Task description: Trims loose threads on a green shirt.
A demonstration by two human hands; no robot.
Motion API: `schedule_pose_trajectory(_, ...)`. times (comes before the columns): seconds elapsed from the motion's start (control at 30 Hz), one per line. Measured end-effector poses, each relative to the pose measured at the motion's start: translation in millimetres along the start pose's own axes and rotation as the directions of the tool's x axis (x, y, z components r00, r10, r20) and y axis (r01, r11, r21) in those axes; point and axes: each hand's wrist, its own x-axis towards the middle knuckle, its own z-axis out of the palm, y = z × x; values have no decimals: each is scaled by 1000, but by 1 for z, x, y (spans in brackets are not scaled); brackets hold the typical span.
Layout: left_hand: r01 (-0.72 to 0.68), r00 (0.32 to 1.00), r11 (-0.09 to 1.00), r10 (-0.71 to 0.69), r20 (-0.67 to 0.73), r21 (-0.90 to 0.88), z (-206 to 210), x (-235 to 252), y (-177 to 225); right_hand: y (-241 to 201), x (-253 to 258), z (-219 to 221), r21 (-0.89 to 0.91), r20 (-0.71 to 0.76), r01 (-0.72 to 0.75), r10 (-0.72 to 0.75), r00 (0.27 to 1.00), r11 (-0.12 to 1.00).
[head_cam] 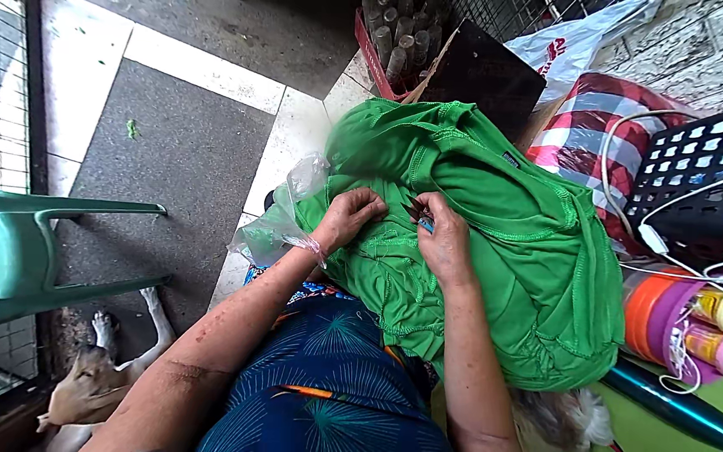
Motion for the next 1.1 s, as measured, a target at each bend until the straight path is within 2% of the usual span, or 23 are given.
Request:
schedule_pose_trajectory(0.1,3,1000,998,-4,-25,-63,2,-3,-4,-5,-1,-9,-33,122,-66,70,990,997)
schedule_pose_trajectory(0.2,-17,999,998,14,-41,-68,3,-6,-7,-7,-3,-16,-61,184,-37,47,982,997)
schedule_pose_trajectory(0.3,-52,998,993,47,-50,-106,6,-8,-12,-20,-5,-16,-189,222,-19,62,973,982)
schedule_pose_trajectory(0.4,-91,995,989,85,-55,-115,8,-9,-14,-35,-2,-11,-346,261,-48,145,954,937)
schedule_pose_trajectory(0.5,-122,992,987,117,-53,-109,8,-9,-16,-42,1,-7,-408,275,-65,191,942,911)
schedule_pose_trajectory(0.67,-122,992,986,118,-39,-113,8,-8,-18,-35,-1,-5,-371,246,-48,148,958,928)
schedule_pose_trajectory(0.8,-10,994,979,-12,-105,-206,10,-9,-13,-22,-4,-6,-160,138,-132,155,978,978)
schedule_pose_trajectory(0.87,-49,990,989,29,-138,-142,10,-8,-14,-17,-5,-9,-54,99,-186,191,977,981)
schedule_pose_trajectory(0.97,-140,975,990,144,-167,33,13,-6,-13,-18,-5,-9,-28,82,-231,233,969,972)
schedule_pose_trajectory(1.1,-302,934,888,348,-76,347,14,-2,-7,-18,-5,-7,-58,84,-236,240,967,970)
